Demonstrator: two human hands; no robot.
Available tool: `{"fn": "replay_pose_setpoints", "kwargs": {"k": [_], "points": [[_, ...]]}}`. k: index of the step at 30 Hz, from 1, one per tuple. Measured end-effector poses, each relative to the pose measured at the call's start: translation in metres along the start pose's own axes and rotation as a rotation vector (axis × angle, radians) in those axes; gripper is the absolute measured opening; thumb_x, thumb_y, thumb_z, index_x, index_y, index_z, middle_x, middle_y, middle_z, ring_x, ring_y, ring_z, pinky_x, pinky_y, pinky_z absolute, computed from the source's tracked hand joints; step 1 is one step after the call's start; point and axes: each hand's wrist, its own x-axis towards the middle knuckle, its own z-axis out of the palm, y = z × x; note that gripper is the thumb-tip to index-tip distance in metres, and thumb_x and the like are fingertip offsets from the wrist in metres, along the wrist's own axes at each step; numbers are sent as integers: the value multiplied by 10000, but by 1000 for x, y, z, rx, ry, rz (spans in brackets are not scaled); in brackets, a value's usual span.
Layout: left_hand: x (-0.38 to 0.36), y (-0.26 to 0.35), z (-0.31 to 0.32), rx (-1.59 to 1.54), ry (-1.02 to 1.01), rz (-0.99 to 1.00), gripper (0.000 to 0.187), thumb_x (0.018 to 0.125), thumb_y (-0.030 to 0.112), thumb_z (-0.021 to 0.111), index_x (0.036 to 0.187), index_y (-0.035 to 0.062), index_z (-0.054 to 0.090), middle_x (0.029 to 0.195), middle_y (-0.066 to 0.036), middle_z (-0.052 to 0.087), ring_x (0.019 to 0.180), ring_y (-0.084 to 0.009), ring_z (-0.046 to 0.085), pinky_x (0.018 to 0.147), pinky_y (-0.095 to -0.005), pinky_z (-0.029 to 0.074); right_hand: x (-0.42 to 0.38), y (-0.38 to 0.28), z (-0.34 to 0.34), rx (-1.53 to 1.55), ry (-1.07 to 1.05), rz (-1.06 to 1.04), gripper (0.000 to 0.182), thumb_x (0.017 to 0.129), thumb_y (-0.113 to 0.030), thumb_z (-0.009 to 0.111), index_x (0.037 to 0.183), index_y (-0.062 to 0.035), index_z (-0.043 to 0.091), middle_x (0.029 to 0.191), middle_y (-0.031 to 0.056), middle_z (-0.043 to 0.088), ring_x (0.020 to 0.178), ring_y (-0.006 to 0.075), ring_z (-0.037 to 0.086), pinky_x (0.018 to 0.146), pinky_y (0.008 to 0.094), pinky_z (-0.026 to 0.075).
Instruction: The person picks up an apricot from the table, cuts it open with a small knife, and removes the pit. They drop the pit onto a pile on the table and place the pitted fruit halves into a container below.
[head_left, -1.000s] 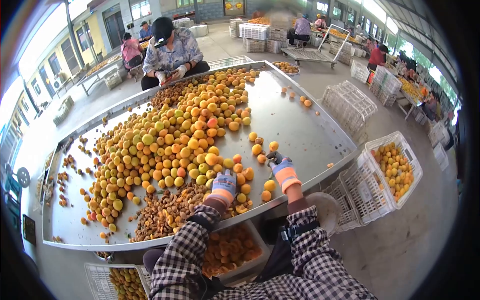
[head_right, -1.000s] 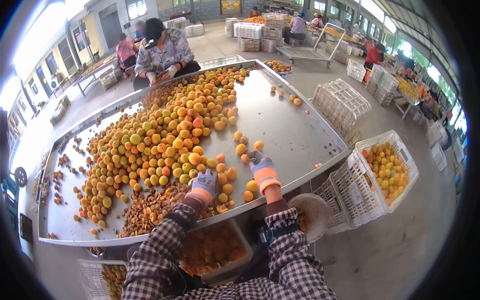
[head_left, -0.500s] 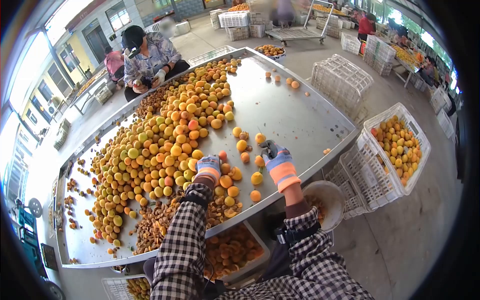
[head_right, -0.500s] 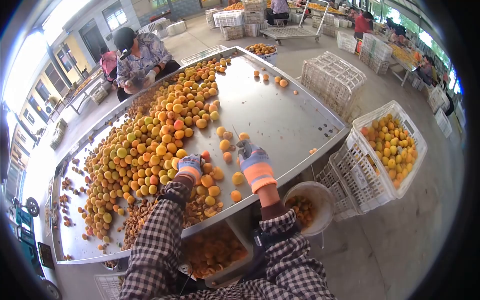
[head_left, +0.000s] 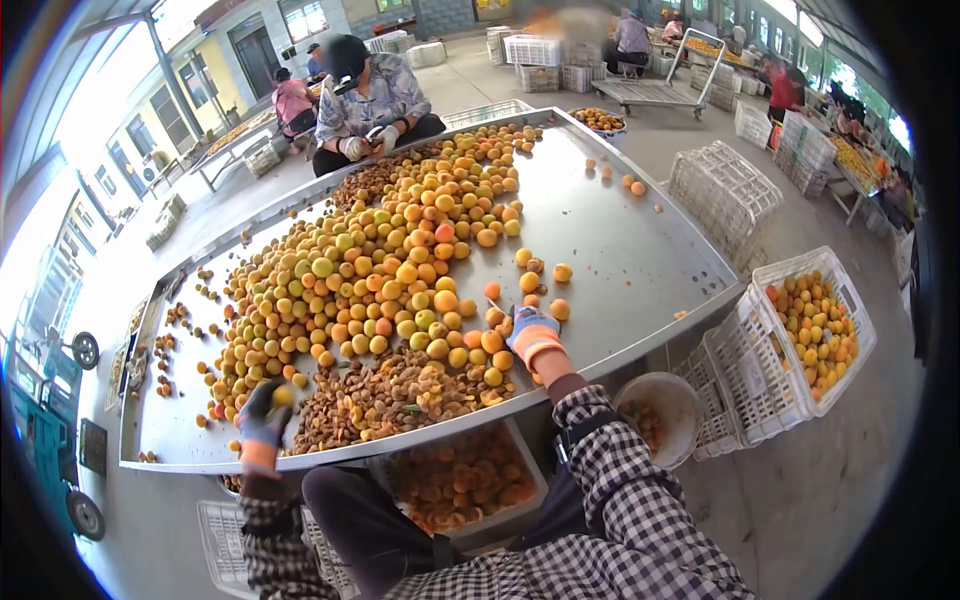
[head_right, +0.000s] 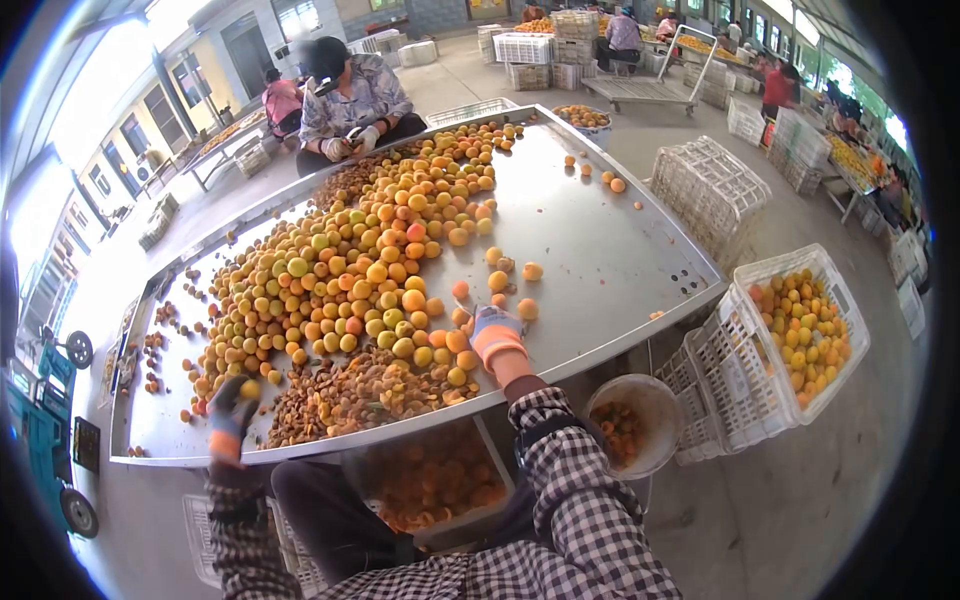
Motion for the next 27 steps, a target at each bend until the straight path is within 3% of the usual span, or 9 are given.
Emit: {"fn": "replay_pose_setpoints", "kwargs": {"k": [4,6,8,12,16,18,20,21,27], "points": [[-106,-127,-96,330,169,-399,429,705,-58,676,1124,-9,600,1025,-107,652,931,-171,606,848,-311,497,-24,10,-20,93,219,56,505,683,-332,733,1101,-90,586,1066,148,647,1015,310,612,866,392,488],[-178,-185,-121,-143,416,-391,390,732,-98,627,1113,-21,598,1022,-87,651,910,-160,588,839,-301,487,-52,31,-56,123,263,10,511,649,-306,767,1072,-74,598,1043,150,657,996,303,619,869,375,489],[-257,-314,-173,277,367,-619,244,770,-7,608,1013,11,612,877,-60,638,741,-139,554,640,-302,480,-71,86,-64,198,276,64,507,630,-264,780,1065,-64,612,1039,154,659,992,298,619,874,364,486],[-329,-318,-186,314,465,-846,141,759,15,606,892,26,652,718,-40,634,652,-157,560,589,-331,476,-158,172,-80,-10,407,125,559,635,-333,783,1094,-70,603,1033,166,655,980,341,612,863,400,487],[-362,-344,-181,140,578,-1070,364,756,87,666,1107,22,596,968,-118,655,784,-197,558,731,-342,471,-218,216,-62,-144,343,274,599,646,-287,779,1162,-64,574,1090,182,634,1020,341,596,876,392,480],[-346,-344,-176,105,626,-1040,449,799,96,648,1227,21,536,1085,-143,626,888,-209,552,793,-328,462,-212,221,-62,-178,366,304,584,660,-264,765,1176,-68,573,1083,191,633,1010,346,598,864,393,482],[-300,-331,-173,735,335,-788,406,853,47,582,1253,14,519,1154,-152,603,1003,-225,552,863,-320,451,-193,212,-66,-10,397,193,615,662,-266,777,1205,-84,550,1157,190,601,1039,353,581,888,404,476],[-267,-342,-169,313,388,-750,390,869,23,561,1254,-10,508,1184,-167,593,1065,-239,560,905,-324,451,-180,199,-72,77,404,67,538,679,-236,763,1168,-97,587,1102,199,622,982,362,600,835,409,492],[-42,-61,-29,168,62,-33,393,801,146,707,1166,41,609,1053,-130,671,945,-220,659,843,-305,508,-117,24,-95,791,156,-112,234,787,-118,674,1019,-87,662,854,50,679,714,118,594,638,267,483]]}}
